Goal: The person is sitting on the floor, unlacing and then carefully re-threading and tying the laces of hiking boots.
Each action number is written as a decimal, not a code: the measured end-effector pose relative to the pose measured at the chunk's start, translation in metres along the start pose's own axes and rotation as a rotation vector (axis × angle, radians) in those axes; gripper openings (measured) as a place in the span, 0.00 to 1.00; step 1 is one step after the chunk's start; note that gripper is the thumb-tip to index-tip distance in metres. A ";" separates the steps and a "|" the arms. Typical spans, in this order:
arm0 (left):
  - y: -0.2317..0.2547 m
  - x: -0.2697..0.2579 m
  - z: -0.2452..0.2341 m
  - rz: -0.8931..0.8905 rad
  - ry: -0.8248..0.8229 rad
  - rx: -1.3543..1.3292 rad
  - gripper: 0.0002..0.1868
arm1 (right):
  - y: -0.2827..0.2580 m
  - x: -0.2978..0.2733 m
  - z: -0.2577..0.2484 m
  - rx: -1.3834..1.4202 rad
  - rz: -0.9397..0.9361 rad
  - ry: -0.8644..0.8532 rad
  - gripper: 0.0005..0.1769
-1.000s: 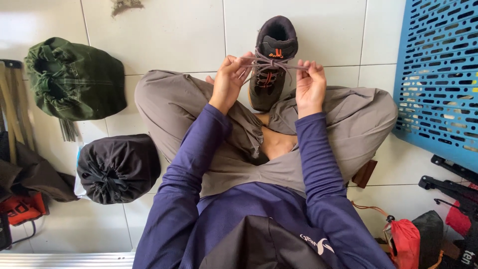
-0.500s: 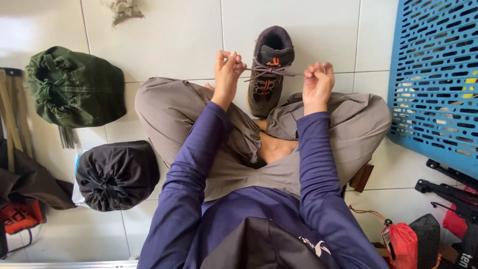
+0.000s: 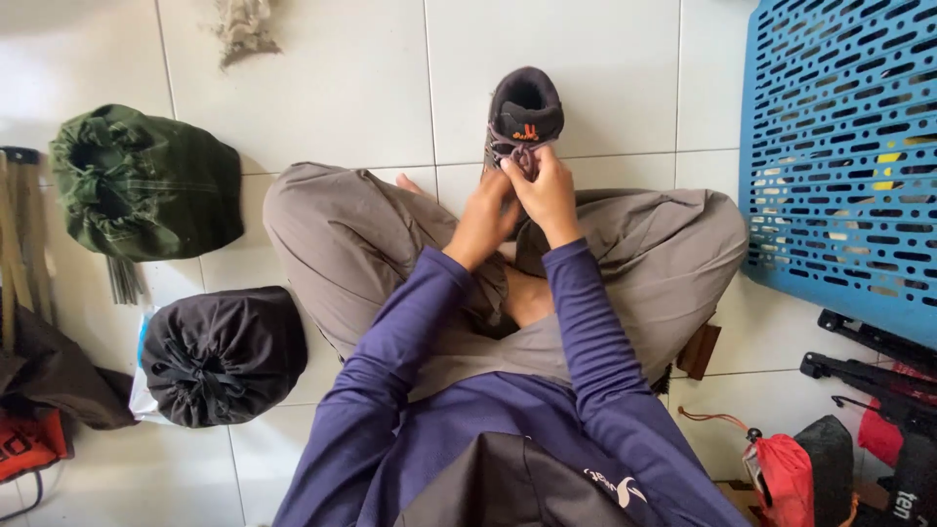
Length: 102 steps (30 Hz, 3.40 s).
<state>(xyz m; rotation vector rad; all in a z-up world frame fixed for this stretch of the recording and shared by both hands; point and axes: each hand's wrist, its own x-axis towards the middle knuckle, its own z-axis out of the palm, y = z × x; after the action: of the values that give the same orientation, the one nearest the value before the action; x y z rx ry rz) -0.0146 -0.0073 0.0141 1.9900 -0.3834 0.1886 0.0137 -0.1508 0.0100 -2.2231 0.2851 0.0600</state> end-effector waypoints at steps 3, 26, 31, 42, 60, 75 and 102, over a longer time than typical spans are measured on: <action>0.003 -0.003 -0.002 0.122 -0.047 -0.050 0.07 | 0.013 0.011 0.009 -0.112 -0.060 0.001 0.23; -0.027 0.094 0.004 0.312 0.004 0.412 0.14 | -0.013 0.007 -0.043 -0.059 -0.002 0.001 0.21; -0.026 0.090 0.008 0.425 0.106 0.323 0.10 | -0.042 0.032 -0.058 -0.348 -0.213 -0.002 0.09; -0.003 0.094 -0.012 0.628 0.001 0.103 0.10 | -0.047 0.100 -0.064 -0.556 -0.218 -0.216 0.03; 0.001 0.079 -0.013 0.471 -0.048 0.103 0.04 | -0.070 0.080 -0.072 -0.610 -0.327 -0.490 0.19; -0.007 0.082 -0.014 0.407 -0.143 -0.087 0.09 | -0.036 0.062 -0.097 -1.090 -0.914 -0.474 0.29; 0.002 0.096 -0.027 0.308 -0.072 -0.337 0.11 | -0.011 0.103 -0.110 -1.105 -1.416 -0.019 0.06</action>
<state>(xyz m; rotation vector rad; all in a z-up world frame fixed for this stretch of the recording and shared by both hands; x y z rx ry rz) 0.0759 -0.0017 0.0564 1.6022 -0.7207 0.2295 0.1102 -0.2489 0.0718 -2.8958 -1.7118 -0.6600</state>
